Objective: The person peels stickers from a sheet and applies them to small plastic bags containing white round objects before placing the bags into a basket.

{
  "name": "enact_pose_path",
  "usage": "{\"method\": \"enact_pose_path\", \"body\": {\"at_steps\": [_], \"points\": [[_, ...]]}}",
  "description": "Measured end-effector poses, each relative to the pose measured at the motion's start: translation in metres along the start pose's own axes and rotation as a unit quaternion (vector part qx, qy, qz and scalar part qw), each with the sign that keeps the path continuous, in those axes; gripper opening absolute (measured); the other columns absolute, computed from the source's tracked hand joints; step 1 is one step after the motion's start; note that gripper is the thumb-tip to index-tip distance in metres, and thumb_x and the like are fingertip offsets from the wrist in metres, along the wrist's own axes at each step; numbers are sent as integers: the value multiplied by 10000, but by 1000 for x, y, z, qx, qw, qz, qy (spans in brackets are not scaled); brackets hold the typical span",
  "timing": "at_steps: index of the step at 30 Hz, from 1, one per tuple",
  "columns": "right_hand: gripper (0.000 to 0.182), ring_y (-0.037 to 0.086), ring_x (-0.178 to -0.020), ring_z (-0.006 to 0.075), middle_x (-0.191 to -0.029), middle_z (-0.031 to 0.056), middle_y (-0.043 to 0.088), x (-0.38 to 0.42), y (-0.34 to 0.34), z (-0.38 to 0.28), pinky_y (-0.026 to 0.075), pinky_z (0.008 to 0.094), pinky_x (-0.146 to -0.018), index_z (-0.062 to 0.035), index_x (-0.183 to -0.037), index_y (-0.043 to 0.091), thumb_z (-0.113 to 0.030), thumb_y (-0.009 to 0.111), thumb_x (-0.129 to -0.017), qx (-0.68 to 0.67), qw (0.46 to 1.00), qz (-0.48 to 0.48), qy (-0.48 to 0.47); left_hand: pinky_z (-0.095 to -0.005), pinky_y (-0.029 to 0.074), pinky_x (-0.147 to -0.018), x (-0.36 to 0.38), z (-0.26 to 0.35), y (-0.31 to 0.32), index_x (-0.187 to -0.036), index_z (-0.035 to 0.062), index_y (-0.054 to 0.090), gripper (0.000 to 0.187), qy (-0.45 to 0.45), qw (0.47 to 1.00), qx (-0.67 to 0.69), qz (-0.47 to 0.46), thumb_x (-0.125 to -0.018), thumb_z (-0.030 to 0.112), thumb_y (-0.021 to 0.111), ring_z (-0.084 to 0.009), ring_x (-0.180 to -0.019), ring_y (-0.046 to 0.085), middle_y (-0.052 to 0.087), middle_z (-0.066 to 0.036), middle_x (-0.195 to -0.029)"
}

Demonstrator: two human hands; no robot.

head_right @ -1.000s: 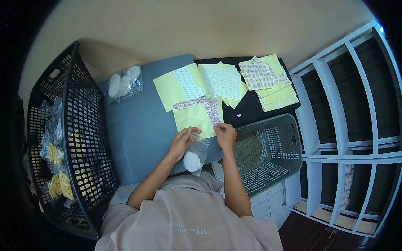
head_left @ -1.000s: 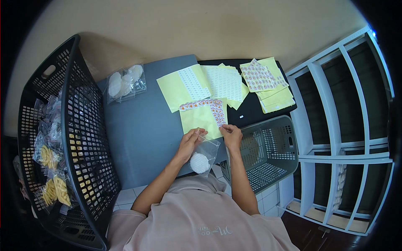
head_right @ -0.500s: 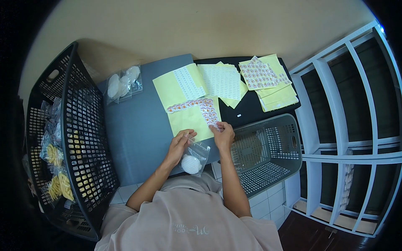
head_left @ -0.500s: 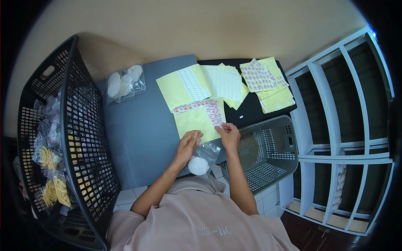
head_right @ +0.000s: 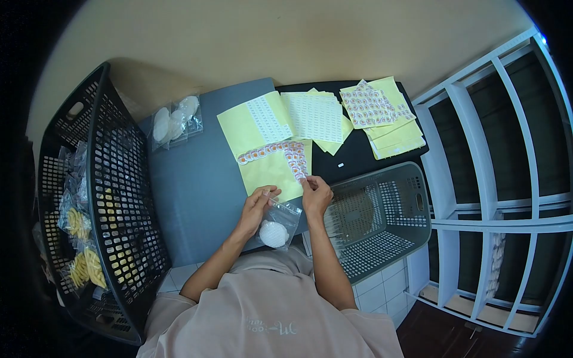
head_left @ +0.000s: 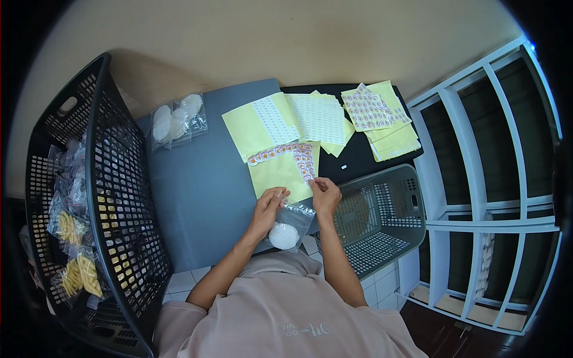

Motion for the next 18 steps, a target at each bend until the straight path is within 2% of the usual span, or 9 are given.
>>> {"method": "enact_pose_path", "body": {"at_steps": [3,7,9,10,11,12,14,15,18], "points": [[141,684,-666,231,-735,137,695,3,-2,-8,511,321,-662,8,-854,694,-87,721,-754,26,999,5,-26,-291,402,-968,1,2,0,-1233,-54,489,393,-3,1000,-18,1,-1034,266,379,-223,-1202,511,494,-35,-844],[92,665,-704,270,-771,132,682,0,2,-1,505,348,-667,-8,-828,686,-55,699,-750,41,999,-2,-32,-285,411,-947,-1,1,-3,-1264,-52,477,411,-2,1000,-19,1,-1032,275,384,-211,-1181,525,558,-70,-945],[72,606,-740,299,-793,123,642,3,3,-15,475,380,-685,-14,-811,671,-32,682,-742,98,980,20,-172,-282,414,-940,-1,4,-5,-1274,-50,472,418,-1,1000,-26,3,-1030,279,389,-203,-1174,528,589,-90,-1005],[72,606,-740,299,-793,123,642,4,3,-17,475,380,-685,-14,-811,671,-32,682,-742,98,980,20,-172,-277,418,-931,1,8,-6,-1260,-52,487,419,3,998,-54,23,-1028,285,393,-194,-1170,529,604,-113,-1052],[62,575,-746,304,-793,123,617,8,4,-23,456,392,-688,-15,-799,661,-26,676,-740,121,967,18,-222,-272,422,-922,3,12,-8,-1246,-54,502,422,6,996,-82,43,-1026,291,398,-185,-1167,530,618,-135,-1098],[53,544,-751,310,-793,122,593,12,7,-31,436,404,-692,-16,-787,650,-20,671,-738,144,952,15,-271,-272,422,-922,5,18,-8,-1246,-54,502,422,7,996,-82,43,-1026,291,398,-185,-1167,530,618,-135,-1098],[46,535,-739,311,-779,122,590,15,13,-35,429,406,-691,-12,-779,638,-14,665,-741,143,949,-2,-282,-279,440,-908,6,31,-15,-1184,-60,548,419,7,984,-170,51,-1024,299,399,-177,-1111,568,638,-141,-1089],[42,526,-727,313,-765,121,588,17,17,-37,422,408,-690,-8,-770,626,-9,659,-744,142,945,-20,-293,-279,440,-908,3,33,-21,-1184,-60,548,419,7,984,-171,53,-1024,299,399,-177,-1111,568,638,-141,-1089],[41,534,-728,318,-766,126,590,19,22,-42,425,414,-687,-8,-753,610,-6,651,-754,129,947,-32,-293,-296,475,-896,-7,41,-32,-1095,-67,575,416,-42,998,-47,-20,-1022,304,403,-206,-1025,626,638,-128,-1032]]}}
Point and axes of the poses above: each hand's wrist, its own x-axis away from the middle knuckle, its own y-axis out of the palm, z = x × y, the point moved 5 cm from there along -x, towards the middle knuckle
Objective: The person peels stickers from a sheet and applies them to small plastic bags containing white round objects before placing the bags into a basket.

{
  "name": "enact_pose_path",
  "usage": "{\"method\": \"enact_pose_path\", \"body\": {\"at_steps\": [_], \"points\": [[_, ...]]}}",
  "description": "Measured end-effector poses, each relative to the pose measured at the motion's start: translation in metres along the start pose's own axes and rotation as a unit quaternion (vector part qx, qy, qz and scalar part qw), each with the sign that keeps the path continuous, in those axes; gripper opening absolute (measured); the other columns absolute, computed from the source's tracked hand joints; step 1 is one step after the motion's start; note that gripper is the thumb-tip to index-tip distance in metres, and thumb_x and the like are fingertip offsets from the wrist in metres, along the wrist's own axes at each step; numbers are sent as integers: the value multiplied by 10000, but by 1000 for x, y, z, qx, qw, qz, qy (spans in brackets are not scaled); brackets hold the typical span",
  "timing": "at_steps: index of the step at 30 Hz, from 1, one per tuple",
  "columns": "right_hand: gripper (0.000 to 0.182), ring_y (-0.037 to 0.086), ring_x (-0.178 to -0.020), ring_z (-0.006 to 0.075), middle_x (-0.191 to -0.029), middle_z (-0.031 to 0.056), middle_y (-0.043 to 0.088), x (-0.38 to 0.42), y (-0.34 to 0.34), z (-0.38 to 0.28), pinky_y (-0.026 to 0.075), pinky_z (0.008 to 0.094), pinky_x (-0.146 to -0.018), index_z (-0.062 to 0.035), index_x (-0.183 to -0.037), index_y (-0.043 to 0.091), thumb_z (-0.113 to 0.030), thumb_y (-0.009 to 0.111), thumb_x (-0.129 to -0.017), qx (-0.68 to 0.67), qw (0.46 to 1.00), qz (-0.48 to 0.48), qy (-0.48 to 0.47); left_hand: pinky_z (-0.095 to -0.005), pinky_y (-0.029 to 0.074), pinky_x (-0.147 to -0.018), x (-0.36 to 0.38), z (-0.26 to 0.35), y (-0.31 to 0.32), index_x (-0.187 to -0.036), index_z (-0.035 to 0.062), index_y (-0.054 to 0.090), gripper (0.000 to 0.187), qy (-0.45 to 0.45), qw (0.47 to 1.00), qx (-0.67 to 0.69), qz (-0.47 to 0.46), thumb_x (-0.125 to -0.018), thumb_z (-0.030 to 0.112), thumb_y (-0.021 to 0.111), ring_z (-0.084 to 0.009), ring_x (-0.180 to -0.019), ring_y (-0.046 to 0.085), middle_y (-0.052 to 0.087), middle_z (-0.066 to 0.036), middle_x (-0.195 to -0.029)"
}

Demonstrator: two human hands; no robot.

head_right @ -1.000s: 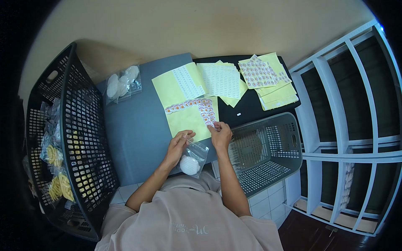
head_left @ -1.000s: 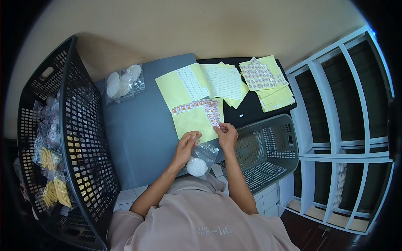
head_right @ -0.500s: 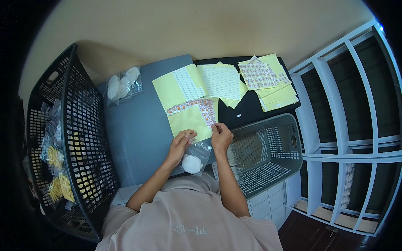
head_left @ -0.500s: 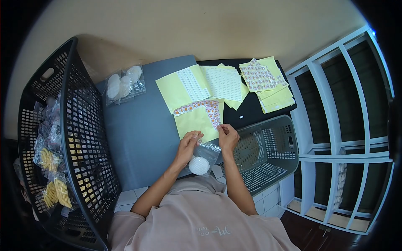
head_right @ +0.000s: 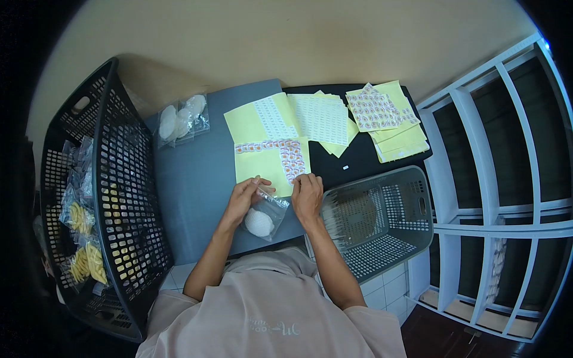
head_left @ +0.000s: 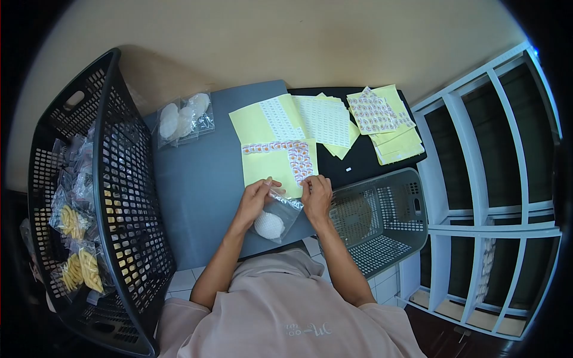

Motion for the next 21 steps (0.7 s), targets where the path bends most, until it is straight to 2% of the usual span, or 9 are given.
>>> {"method": "enact_pose_path", "body": {"at_steps": [4,7,8,12,15,17,18,20,21], "points": [[46,541,-729,324,-764,131,591,0,6,-7,424,421,-685,-6,-764,604,-14,648,-764,-18,1000,-14,-12,-329,470,-939,-16,12,1,-1118,-88,559,411,34,997,63,-29,-1026,275,389,-234,-1095,593,606,-172,-1098],[45,549,-736,333,-774,139,596,-1,9,-9,424,428,-685,-5,-767,597,-20,638,-780,-31,999,-19,6,-356,441,-985,-31,-3,-7,-1161,-107,539,424,30,994,102,9,-1028,263,381,-242,-1131,568,603,-186,-1130],[40,550,-741,336,-780,140,600,-1,9,-7,424,429,-690,-5,-782,592,-21,628,-790,-41,999,-25,15,-311,450,-957,-33,-7,-9,-1185,-105,535,457,30,989,145,15,-1026,297,388,-211,-1114,576,622,-182,-1114],[28,554,-750,335,-793,135,610,3,7,-7,412,433,-689,-11,-816,575,-19,601,-811,-55,998,-14,13,-322,451,-960,-29,-4,-3,-1201,-110,526,458,18,989,142,39,-1025,291,392,-218,-1108,579,616,-190,-1120],[32,554,-758,324,-796,124,608,7,8,-6,392,428,-682,-24,-828,561,-27,592,-820,-48,998,-31,14,-347,432,-999,-32,-5,-7,-1079,-90,571,403,13,976,216,24,-1027,264,386,-252,-1137,562,592,-213,-1168],[31,553,-762,318,-800,119,607,8,7,-7,383,424,-680,-30,-825,558,-28,589,-823,-35,999,-27,3,-377,411,-1038,-34,-9,-9,-888,-32,566,363,32,965,259,18,-1029,242,375,-288,-1165,541,558,-242,-1226],[33,552,-766,312,-804,115,606,9,6,-9,375,419,-677,-36,-821,554,-29,586,-826,-22,999,-25,-7,-377,411,-1038,-33,-8,-9,-888,-32,566,363,32,965,259,18,-1029,242,375,-288,-1165,541,558,-242,-1226],[34,550,-767,311,-807,112,604,9,4,-12,372,417,-679,-38,-830,550,-32,584,-829,-20,999,-29,-11,-408,401,-1055,-31,-6,-10,-744,33,483,368,29,958,284,14,-1031,224,356,-321,-1181,526,529,-270,-1261],[36,548,-769,309,-811,109,602,9,4,-12,370,416,-681,-41,-838,546,-36,582,-832,-16,999,-35,-16,-408,401,-1055,-32,-7,-12,-744,33,483,368,30,958,283,14,-1031,224,356,-321,-1181,526,529,-270,-1261]]}}
Point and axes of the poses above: each hand's wrist, its own x-axis away from the middle knuckle, its own y-axis out of the palm, z = x × y, the point moved 5 cm from there along -x, towards the middle knuckle
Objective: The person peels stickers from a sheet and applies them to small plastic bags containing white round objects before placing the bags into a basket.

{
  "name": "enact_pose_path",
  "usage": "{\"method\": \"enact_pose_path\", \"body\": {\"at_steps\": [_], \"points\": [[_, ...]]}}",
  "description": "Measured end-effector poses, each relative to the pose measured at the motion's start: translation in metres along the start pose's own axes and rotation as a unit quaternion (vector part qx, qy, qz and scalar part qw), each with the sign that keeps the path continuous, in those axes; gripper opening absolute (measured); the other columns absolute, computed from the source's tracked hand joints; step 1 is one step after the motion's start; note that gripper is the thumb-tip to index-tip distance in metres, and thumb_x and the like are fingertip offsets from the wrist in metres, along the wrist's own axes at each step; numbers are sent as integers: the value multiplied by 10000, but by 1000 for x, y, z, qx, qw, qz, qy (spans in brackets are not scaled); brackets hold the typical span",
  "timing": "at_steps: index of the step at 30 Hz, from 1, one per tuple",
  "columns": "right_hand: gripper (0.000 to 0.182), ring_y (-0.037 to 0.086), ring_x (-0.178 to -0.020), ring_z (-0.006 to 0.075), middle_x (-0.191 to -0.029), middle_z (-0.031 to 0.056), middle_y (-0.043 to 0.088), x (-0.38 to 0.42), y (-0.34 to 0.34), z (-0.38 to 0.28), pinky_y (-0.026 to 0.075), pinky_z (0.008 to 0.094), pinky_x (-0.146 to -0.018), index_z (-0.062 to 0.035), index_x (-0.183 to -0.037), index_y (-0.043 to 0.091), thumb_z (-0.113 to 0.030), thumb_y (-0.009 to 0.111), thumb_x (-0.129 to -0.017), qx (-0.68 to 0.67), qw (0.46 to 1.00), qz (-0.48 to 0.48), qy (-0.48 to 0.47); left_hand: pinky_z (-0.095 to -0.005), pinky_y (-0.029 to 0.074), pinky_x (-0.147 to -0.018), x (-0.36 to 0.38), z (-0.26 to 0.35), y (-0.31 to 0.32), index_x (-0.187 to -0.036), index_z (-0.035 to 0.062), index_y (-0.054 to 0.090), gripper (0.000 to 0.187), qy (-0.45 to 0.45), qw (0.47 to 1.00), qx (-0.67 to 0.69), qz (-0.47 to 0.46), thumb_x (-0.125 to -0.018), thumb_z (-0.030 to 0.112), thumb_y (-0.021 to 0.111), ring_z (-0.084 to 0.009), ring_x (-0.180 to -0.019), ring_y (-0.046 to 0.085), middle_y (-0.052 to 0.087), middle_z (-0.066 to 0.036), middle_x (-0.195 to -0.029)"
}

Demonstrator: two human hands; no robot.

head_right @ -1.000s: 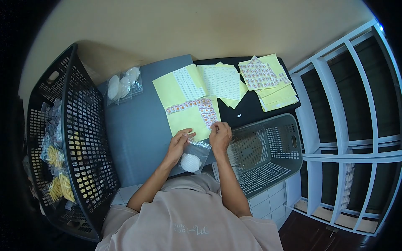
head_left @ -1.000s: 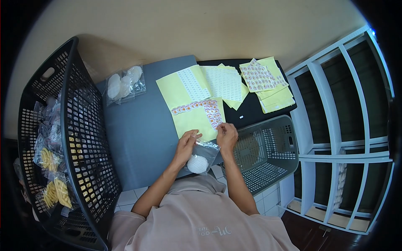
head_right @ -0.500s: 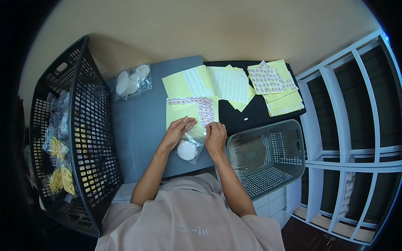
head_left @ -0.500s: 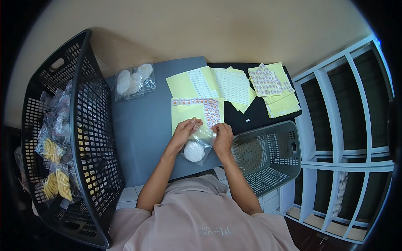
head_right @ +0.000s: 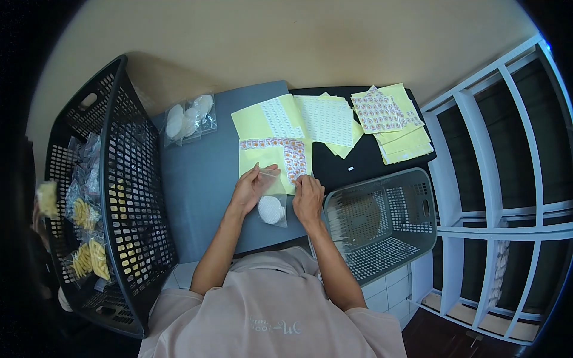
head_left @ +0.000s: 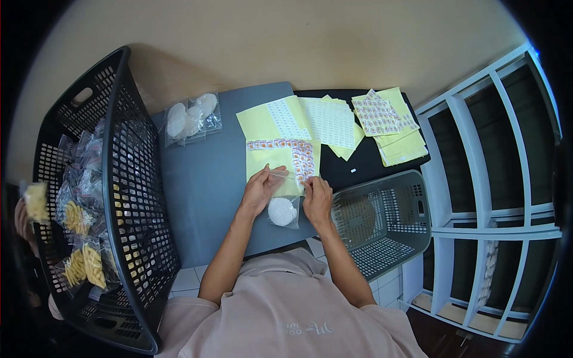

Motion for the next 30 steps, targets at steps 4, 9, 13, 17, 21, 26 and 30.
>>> {"method": "enact_pose_path", "body": {"at_steps": [4,9,13,17,21,26,30], "points": [[48,549,-770,309,-811,103,602,2,-2,5,368,415,-679,-39,-864,546,-42,584,-835,-15,1000,-2,-23,-424,402,-1058,-1,2,-1,-720,52,457,370,-1,1000,16,-1,-1033,213,344,-327,-1181,527,524,-278,-1264],[48,595,-812,301,-865,118,626,5,-6,10,423,390,-720,-24,-916,556,-37,559,-871,-93,995,-37,18,-420,433,-1030,0,2,1,-720,57,456,366,-8,1000,18,15,-1033,211,344,-323,-1166,540,537,-265,-1252],[68,641,-820,247,-893,133,640,5,-18,22,482,346,-708,-3,-953,557,-50,549,-905,-179,981,-25,75,-411,462,-991,1,5,2,-746,54,467,340,8,999,12,35,-1029,212,364,-314,-1121,566,557,-247,-1210],[129,644,-821,173,-938,122,632,3,-36,25,507,292,-692,10,-1030,543,-61,545,-923,-269,946,41,177,-413,481,-963,7,14,9,-778,58,470,324,34,999,15,28,-1029,239,376,-305,-1059,590,579,-204,-1132],[329,630,-877,165,-1016,130,605,-6,-51,-5,511,266,-721,-3,-1222,406,-71,544,-931,-389,902,70,173,-462,486,-970,30,43,49,-877,23,512,311,116,991,-7,71,-1028,260,376,-341,-1097,590,584,-227,-1106],[669,637,-891,161,-1015,172,631,-20,-49,-82,515,266,-772,-13,-1338,242,37,664,-822,-501,853,-52,134,-442,488,-961,52,76,82,-1134,-21,470,320,210,976,14,49,-1023,269,393,-326,-1086,601,584,-207,-1135],[667,632,-891,151,-934,158,661,-30,-44,-92,507,260,-786,0,-1330,249,52,668,-814,-538,830,-40,141,-361,477,-947,67,93,86,-1193,-23,521,337,237,967,-95,16,-1001,248,466,-228,-1056,612,619,-154,-1131]]}}
Point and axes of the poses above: each hand's wrist, its own x-axis away from the middle knuckle, its own y-axis out of the palm, z = x × y, the point moved 5 cm from there along -x, towards the middle knuckle
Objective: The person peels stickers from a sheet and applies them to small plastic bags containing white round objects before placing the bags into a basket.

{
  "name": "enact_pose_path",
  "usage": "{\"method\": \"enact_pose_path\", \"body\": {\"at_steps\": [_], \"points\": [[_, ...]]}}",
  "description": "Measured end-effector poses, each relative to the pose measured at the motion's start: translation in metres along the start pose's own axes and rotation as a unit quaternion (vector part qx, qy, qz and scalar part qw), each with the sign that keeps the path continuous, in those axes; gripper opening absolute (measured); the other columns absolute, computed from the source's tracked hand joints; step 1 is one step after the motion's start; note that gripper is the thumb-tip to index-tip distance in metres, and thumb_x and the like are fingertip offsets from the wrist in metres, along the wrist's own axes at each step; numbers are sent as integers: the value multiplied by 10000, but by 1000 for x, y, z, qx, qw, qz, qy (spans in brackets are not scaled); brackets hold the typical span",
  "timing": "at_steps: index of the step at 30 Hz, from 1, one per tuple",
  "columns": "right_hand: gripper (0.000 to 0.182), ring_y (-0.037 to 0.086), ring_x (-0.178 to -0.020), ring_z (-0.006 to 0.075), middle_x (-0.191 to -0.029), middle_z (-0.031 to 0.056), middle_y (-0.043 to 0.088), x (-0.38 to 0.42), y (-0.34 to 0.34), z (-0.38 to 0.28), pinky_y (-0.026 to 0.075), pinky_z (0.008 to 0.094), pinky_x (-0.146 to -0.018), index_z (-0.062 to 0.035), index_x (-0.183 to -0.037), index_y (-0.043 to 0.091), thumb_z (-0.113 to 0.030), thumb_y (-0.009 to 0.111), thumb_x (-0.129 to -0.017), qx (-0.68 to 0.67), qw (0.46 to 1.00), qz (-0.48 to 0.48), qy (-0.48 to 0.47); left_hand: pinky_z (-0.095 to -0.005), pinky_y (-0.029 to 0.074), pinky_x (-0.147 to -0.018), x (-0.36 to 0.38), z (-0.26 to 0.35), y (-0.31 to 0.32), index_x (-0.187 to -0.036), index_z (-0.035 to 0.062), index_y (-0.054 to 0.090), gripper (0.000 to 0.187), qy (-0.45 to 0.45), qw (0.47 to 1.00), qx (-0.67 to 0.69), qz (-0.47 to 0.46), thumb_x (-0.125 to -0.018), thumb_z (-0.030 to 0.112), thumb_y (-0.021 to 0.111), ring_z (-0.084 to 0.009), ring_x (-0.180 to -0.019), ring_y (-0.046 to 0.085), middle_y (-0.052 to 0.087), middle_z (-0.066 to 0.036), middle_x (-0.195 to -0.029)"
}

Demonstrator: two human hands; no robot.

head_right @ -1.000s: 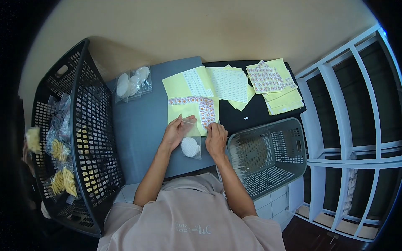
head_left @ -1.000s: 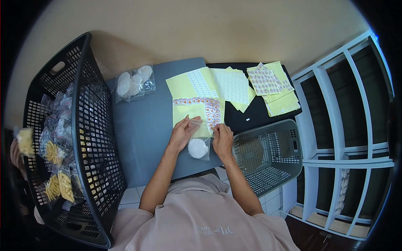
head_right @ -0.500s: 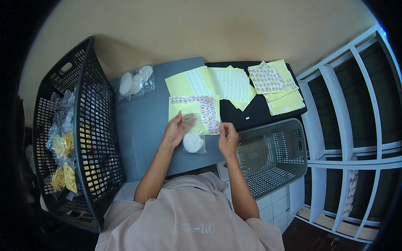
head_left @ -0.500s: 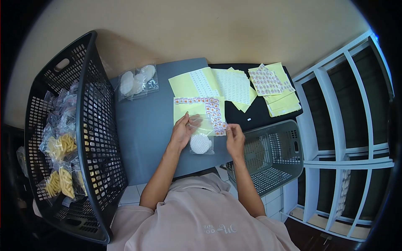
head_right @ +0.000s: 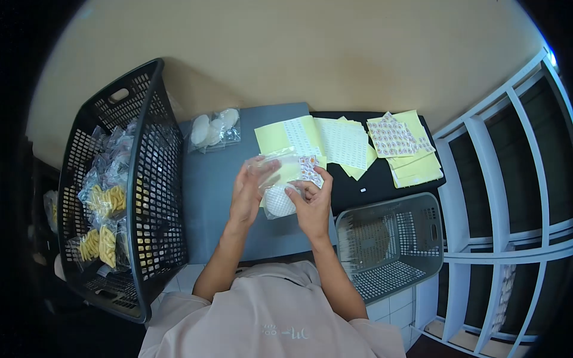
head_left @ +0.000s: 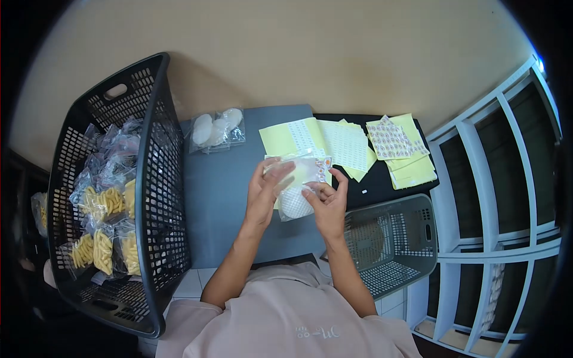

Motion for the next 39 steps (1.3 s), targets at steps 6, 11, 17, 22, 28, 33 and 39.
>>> {"method": "enact_pose_path", "body": {"at_steps": [6,11,17,22,28,33,39], "points": [[414,595,-936,180,-1005,156,619,-21,9,-4,472,286,-834,12,-1286,296,-54,514,-941,70,988,89,-108,-272,455,-859,20,0,0,-1098,-26,666,296,21,966,-250,67,-984,198,511,-105,-954,584,691,-108,-987],[369,519,-857,291,-987,185,525,-36,43,-20,380,413,-811,5,-1210,344,-289,278,-998,177,959,139,-173,-253,446,-840,39,-4,25,-1118,-42,642,308,101,965,-234,59,-1002,181,465,-102,-932,564,666,-71,-1010],[447,498,-784,232,-932,153,510,-41,55,-11,391,352,-741,14,-1189,356,-377,246,-1001,147,956,129,-220,-243,446,-805,42,11,13,-1097,-49,651,343,123,973,-184,61,-1008,224,462,-90,-886,563,660,-50,-978],[409,521,-706,165,-893,106,494,-50,53,-5,430,321,-700,-17,-1148,404,-374,254,-1017,103,979,112,-136,-242,465,-763,40,12,-5,-1052,-45,656,351,125,974,-175,78,-1008,245,463,-102,-825,593,672,-74,-924],[108,512,-660,69,-813,29,557,-71,7,-10,460,220,-589,-9,-902,550,-75,635,-892,82,996,19,-29,-246,491,-717,28,53,-28,-975,-62,641,405,108,979,-121,125,-1017,281,431,-109,-768,612,675,-88,-839],[64,566,-725,105,-849,54,576,-30,43,-65,482,243,-614,13,-883,574,-7,627,-853,128,964,-227,-57,-228,455,-654,14,60,-39,-965,-58,658,364,80,969,-218,79,-997,257,478,-83,-726,575,656,-60,-811],[77,579,-710,185,-854,102,541,-10,80,-85,490,293,-616,31,-874,577,17,628,-818,298,893,-320,-108,-227,443,-637,13,75,-24,-935,-51,661,328,75,957,-279,16,-987,230,500,-68,-712,544,638,-44,-761]]}}
Point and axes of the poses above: each hand's wrist, its own x-axis away from the middle knuckle, its own y-axis out of the palm, z = x × y, the point moved 5 cm from there along -x, towards the middle knuckle
